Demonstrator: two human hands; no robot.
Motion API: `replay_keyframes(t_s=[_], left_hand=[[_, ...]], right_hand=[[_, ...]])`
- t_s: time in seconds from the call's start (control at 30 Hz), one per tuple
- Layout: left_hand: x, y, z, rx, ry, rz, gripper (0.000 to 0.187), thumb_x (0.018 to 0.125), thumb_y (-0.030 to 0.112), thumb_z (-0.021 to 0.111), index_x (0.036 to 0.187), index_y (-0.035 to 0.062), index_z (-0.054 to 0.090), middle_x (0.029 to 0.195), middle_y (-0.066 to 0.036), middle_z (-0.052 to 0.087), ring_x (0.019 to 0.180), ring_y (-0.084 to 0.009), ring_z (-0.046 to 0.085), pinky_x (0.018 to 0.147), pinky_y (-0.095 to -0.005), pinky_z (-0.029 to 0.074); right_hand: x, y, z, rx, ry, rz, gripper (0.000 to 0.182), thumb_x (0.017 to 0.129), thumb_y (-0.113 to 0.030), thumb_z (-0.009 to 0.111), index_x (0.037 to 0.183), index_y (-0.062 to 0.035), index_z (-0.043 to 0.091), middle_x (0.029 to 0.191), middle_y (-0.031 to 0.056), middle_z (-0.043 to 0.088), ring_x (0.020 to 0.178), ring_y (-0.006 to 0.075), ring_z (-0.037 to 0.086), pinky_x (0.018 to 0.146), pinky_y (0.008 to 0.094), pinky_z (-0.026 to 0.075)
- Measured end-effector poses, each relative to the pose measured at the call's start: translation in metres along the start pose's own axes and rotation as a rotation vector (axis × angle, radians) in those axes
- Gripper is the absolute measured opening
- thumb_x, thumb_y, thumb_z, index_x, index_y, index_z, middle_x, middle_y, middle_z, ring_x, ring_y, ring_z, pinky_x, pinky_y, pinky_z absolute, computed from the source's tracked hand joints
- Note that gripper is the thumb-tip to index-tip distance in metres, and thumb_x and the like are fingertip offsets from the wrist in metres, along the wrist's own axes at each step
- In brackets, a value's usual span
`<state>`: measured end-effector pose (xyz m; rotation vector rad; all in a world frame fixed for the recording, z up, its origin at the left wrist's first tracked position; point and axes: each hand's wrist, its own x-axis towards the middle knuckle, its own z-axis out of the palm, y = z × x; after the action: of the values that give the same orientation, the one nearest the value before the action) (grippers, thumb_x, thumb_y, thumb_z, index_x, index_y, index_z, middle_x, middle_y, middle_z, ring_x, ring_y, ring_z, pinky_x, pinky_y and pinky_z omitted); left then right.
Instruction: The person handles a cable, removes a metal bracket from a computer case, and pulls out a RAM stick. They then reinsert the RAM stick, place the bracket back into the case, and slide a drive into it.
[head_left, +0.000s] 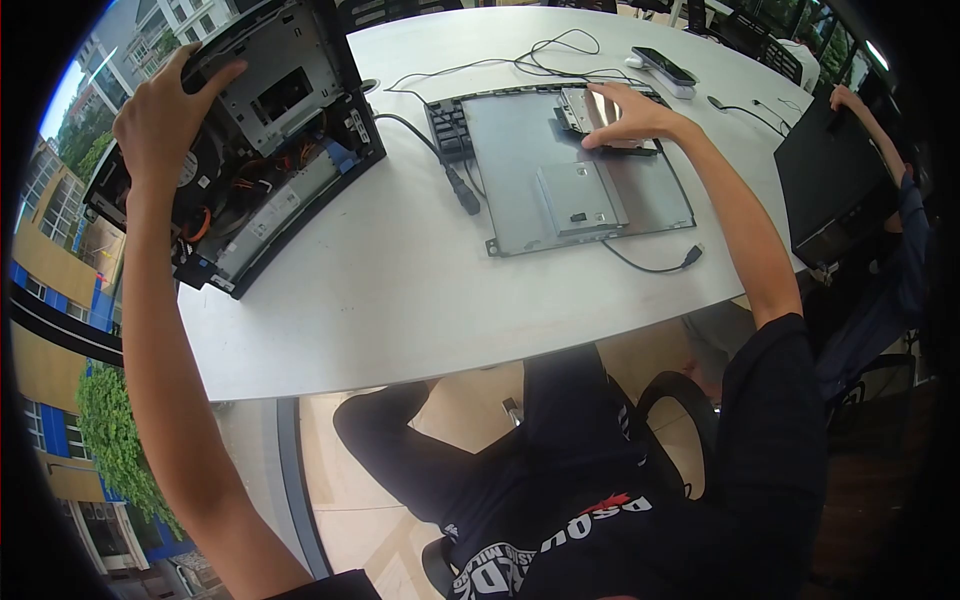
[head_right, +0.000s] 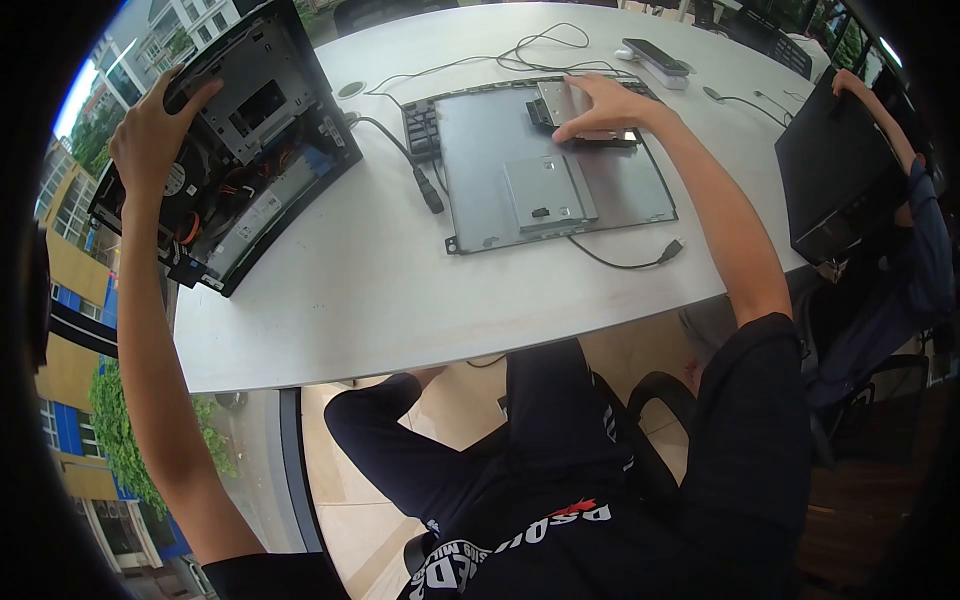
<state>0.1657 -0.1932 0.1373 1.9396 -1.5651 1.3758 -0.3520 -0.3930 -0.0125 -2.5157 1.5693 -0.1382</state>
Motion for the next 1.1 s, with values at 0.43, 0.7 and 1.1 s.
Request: replay_keyframes(t_s=[0.43, 0.7, 1.1], left_hand=[[0.0, 0.002, -0.004, -0.013, -0.006, -0.009, 0.082, 0.08, 0.086, 0.059, 0.126, 0.0195, 0.073, 0.082, -0.007, 0.078, 0.08, -0.0256, 0.078, 0.074, -0.038, 0.061], [0.001, 0.002, -0.003, -0.03, 0.008, -0.006, 0.081, 0.08, 0.085, 0.061, 0.125, 0.0183, 0.074, 0.09, -0.008, 0.079, 0.084, -0.0279, 0.078, 0.074, -0.0396, 0.061], [-0.066, 0.041, -0.054, -0.454, 0.324, 0.307, 0.062, 0.085, 0.03, 0.077, 0.141, 0.0147, 0.058, 0.142, -0.01, 0.06, 0.136, -0.0272, 0.052, 0.116, -0.0436, 0.037]], right_hand=[[-0.025, -0.006, 0.034, 0.046, 0.402, -0.211, 0.068, 0.072, -0.054, 0.084, 0.132, -0.0241, 0.072, 0.159, 0.0157, 0.044, 0.147, 0.0372, 0.04, 0.119, 0.0475, 0.037], [-0.043, -0.048, 0.017, 0.054, 0.7, -0.417, 0.059, 0.072, -0.04, 0.085, 0.128, -0.0235, 0.074, 0.156, 0.0091, 0.049, 0.142, 0.0337, 0.045, 0.115, 0.0487, 0.042], [-0.098, -0.201, -0.006, 0.576, 0.59, -0.685, 0.101, 0.068, -0.037, 0.089, 0.152, -0.006, 0.043, 0.153, 0.0205, 0.045, 0.141, 0.0368, 0.045, 0.117, 0.0479, 0.039]])
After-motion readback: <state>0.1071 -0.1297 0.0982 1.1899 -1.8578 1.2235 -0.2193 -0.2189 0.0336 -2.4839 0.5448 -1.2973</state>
